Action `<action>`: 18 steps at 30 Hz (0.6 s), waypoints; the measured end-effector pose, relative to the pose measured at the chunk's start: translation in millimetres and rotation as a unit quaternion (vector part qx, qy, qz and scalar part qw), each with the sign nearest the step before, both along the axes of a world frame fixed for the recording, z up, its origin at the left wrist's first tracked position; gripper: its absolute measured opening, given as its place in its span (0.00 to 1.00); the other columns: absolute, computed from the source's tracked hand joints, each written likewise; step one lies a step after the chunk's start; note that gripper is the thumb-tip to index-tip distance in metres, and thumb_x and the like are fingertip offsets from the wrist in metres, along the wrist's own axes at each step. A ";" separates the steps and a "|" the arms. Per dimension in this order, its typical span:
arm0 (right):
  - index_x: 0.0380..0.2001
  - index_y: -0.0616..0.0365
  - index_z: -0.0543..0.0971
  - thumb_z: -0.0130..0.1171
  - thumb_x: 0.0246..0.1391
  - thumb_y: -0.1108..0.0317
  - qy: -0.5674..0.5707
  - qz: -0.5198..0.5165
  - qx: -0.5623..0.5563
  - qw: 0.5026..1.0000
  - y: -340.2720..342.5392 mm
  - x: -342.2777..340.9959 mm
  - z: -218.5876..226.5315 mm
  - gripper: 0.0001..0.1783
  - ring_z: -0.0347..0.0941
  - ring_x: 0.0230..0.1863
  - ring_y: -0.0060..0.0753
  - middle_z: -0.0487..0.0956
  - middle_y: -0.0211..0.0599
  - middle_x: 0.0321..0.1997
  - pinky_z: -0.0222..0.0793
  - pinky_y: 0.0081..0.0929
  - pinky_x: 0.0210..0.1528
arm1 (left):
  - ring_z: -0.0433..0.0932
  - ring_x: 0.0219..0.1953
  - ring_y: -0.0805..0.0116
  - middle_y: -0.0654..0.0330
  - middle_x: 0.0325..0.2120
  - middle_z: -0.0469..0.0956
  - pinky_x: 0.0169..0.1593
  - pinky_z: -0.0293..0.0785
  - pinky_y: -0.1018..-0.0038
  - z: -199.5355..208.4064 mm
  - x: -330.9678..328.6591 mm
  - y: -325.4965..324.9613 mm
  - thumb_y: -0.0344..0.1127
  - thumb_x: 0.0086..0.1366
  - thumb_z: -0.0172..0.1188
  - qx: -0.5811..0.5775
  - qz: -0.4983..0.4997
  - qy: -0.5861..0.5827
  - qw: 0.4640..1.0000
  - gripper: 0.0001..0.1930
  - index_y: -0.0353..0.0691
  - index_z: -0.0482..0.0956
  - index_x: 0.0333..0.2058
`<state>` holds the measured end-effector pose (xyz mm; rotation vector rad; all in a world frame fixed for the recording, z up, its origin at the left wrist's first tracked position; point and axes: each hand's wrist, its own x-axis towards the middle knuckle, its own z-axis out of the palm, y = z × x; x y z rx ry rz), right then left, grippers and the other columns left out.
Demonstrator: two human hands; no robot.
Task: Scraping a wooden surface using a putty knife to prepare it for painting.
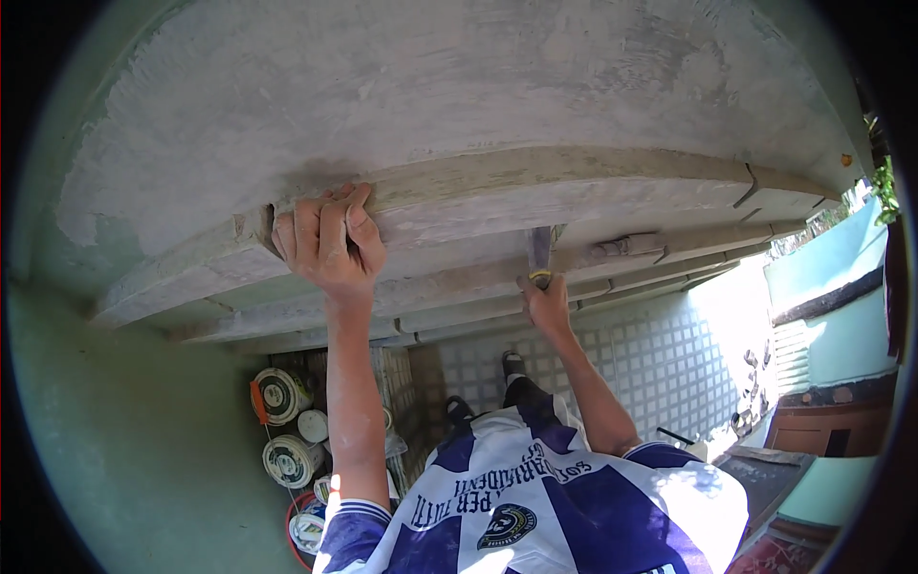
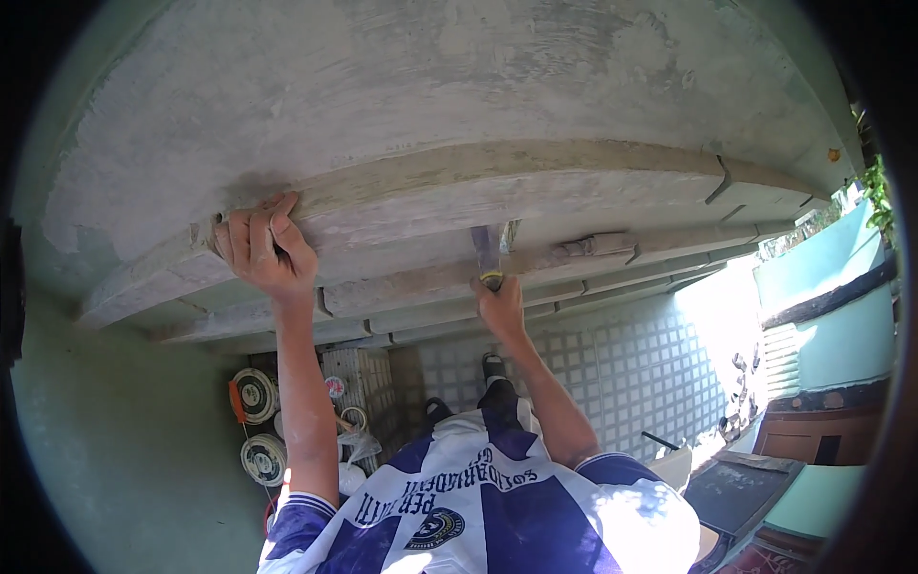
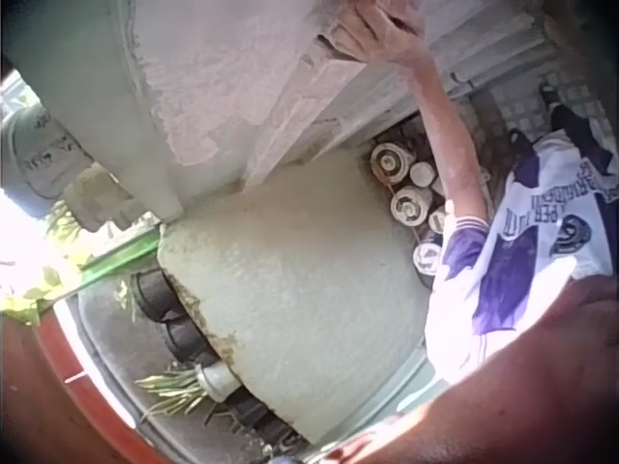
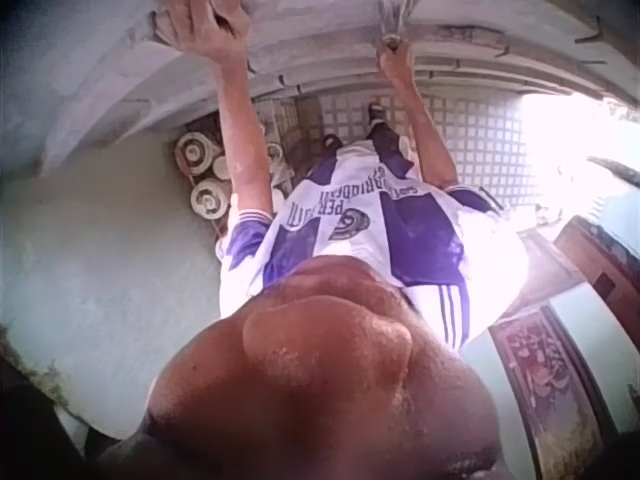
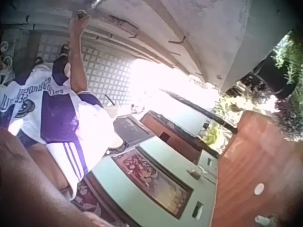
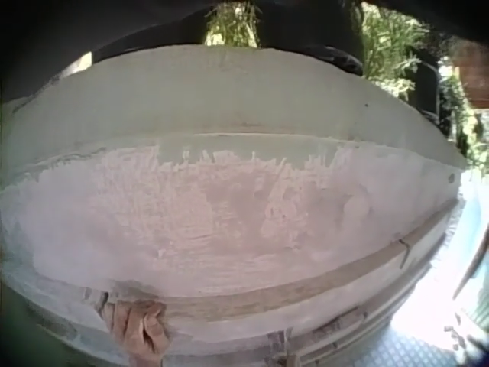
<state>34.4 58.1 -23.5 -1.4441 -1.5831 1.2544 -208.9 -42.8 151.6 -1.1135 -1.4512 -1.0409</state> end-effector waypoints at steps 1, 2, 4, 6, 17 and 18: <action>0.12 0.58 0.65 0.63 0.51 0.65 0.044 0.015 0.015 0.999 13.6 -0.6 8.1 0.21 0.60 0.08 0.24 0.65 0.29 0.09 0.53 0.27 0.11 | 0.68 0.30 0.64 0.68 0.26 0.78 0.38 0.62 0.68 4.3 2.8 -0.7 0.40 0.68 0.51 -0.001 -0.009 0.007 1.000 0.14 0.50 0.85 0.28; 0.12 0.58 0.65 0.64 0.51 0.64 0.088 0.030 0.031 0.995 19.9 2.4 12.3 0.22 0.60 0.08 0.24 0.65 0.29 0.09 0.54 0.26 0.12 | 0.68 0.30 0.64 0.67 0.26 0.79 0.39 0.62 0.68 6.0 6.8 -1.8 0.39 0.69 0.50 -0.003 -0.017 0.014 1.000 0.15 0.47 0.86 0.29; 0.17 0.63 0.69 0.63 0.49 0.61 0.031 -0.014 0.041 0.999 18.3 5.4 -47.3 0.19 0.68 0.20 0.38 0.71 0.42 0.17 0.62 0.35 0.25 | 0.68 0.30 0.64 0.68 0.26 0.78 0.38 0.62 0.68 7.9 8.5 2.8 0.40 0.68 0.51 0.009 -0.020 0.015 1.000 0.14 0.50 0.85 0.28; 0.22 0.69 0.74 0.63 0.47 0.59 -0.029 -0.046 0.047 0.997 11.8 1.7 -70.2 0.20 0.76 0.32 0.52 0.77 0.55 0.25 0.70 0.44 0.38 | 0.68 0.29 0.65 0.70 0.26 0.77 0.37 0.62 0.68 0.2 3.3 4.6 0.41 0.67 0.52 0.016 -0.011 0.012 1.000 0.13 0.54 0.85 0.27; 0.11 0.56 0.65 0.61 0.51 0.68 0.029 0.033 -0.016 0.999 7.5 -1.9 -44.9 0.20 0.59 0.07 0.23 0.65 0.27 0.09 0.51 0.27 0.10 | 0.68 0.29 0.64 0.68 0.25 0.79 0.36 0.63 0.68 -1.3 1.6 -3.3 0.39 0.67 0.51 -0.018 0.008 0.008 1.000 0.14 0.48 0.86 0.28; 0.11 0.56 0.65 0.61 0.51 0.68 0.026 0.030 -0.018 0.999 13.8 -0.7 -45.6 0.20 0.59 0.07 0.23 0.65 0.27 0.09 0.51 0.27 0.10 | 0.68 0.29 0.64 0.68 0.25 0.79 0.36 0.63 0.68 -0.1 4.1 -1.2 0.39 0.67 0.51 -0.020 0.005 0.005 1.000 0.14 0.48 0.86 0.28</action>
